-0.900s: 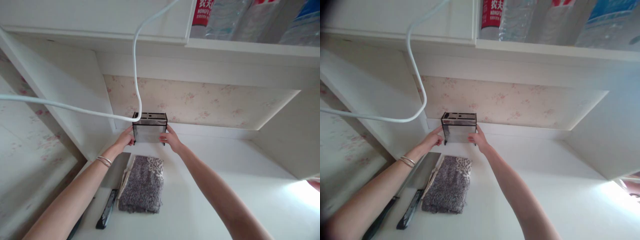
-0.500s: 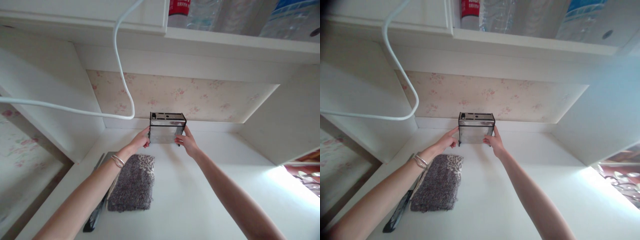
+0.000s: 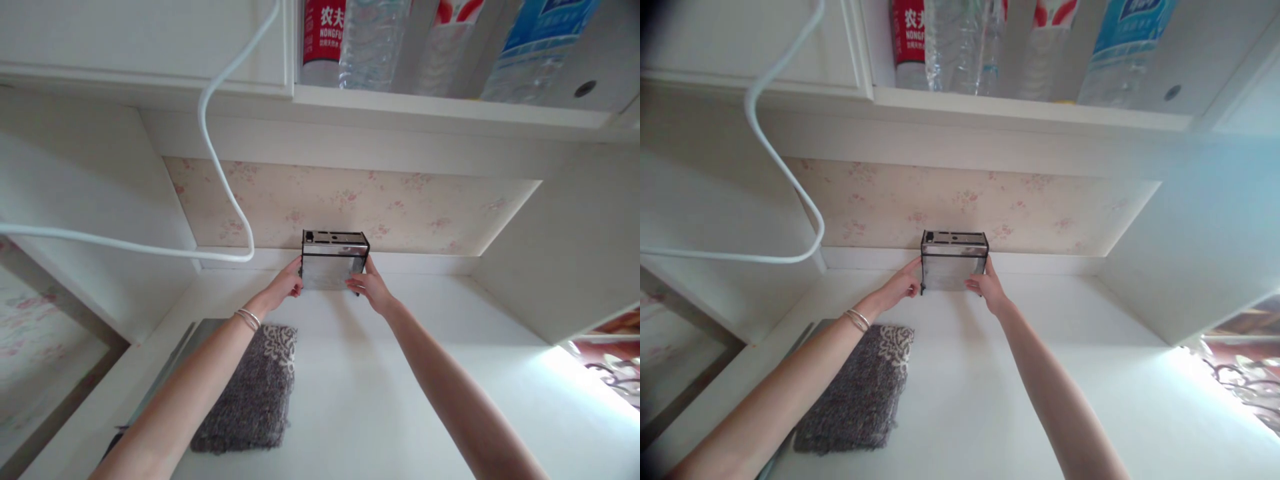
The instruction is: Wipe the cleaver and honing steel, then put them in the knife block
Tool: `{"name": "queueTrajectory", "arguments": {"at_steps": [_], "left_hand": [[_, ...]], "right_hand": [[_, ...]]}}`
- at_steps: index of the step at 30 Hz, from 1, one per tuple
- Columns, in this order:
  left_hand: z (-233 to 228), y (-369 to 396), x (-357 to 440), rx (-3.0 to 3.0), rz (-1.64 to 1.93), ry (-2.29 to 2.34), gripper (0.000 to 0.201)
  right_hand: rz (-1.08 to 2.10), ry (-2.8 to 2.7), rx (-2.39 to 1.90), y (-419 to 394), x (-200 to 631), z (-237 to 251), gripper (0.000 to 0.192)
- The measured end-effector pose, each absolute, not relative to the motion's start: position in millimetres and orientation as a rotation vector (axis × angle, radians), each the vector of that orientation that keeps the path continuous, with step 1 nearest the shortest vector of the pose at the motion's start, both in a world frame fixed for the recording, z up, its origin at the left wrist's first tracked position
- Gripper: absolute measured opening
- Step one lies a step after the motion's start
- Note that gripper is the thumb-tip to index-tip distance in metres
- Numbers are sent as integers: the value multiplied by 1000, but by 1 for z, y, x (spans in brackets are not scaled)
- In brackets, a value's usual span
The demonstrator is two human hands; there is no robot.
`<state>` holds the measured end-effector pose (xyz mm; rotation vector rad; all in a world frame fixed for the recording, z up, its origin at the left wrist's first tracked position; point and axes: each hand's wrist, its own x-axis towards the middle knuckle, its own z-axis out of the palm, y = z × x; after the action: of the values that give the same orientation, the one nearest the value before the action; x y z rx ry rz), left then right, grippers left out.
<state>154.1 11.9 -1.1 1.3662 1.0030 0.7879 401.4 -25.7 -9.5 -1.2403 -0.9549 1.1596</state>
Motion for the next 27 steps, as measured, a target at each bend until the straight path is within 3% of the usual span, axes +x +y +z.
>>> {"name": "queueTrajectory", "arguments": {"at_steps": [8,11,15,17,21,27], "left_hand": [[7,1,147,1430,766,1155,83],[11,-21,129,1449,806,1237,63],[17,-86,89,1563,826,1261,28],[15,-128,63,1608,736,1306,29],[-7,-202,9,1564,704,1539,44],[-44,-257,-52,1767,456,2058,30]], "right_hand": [[1055,-860,-1358,-35,399,-17,95],[1046,-845,-1416,-63,379,-29,74],[1330,-973,-1411,-123,328,-52,37],[1550,-1030,-1396,-150,300,-63,37],[1840,-925,-1316,-180,261,-70,57],[1966,-795,-1234,-177,223,-71,32]]}}
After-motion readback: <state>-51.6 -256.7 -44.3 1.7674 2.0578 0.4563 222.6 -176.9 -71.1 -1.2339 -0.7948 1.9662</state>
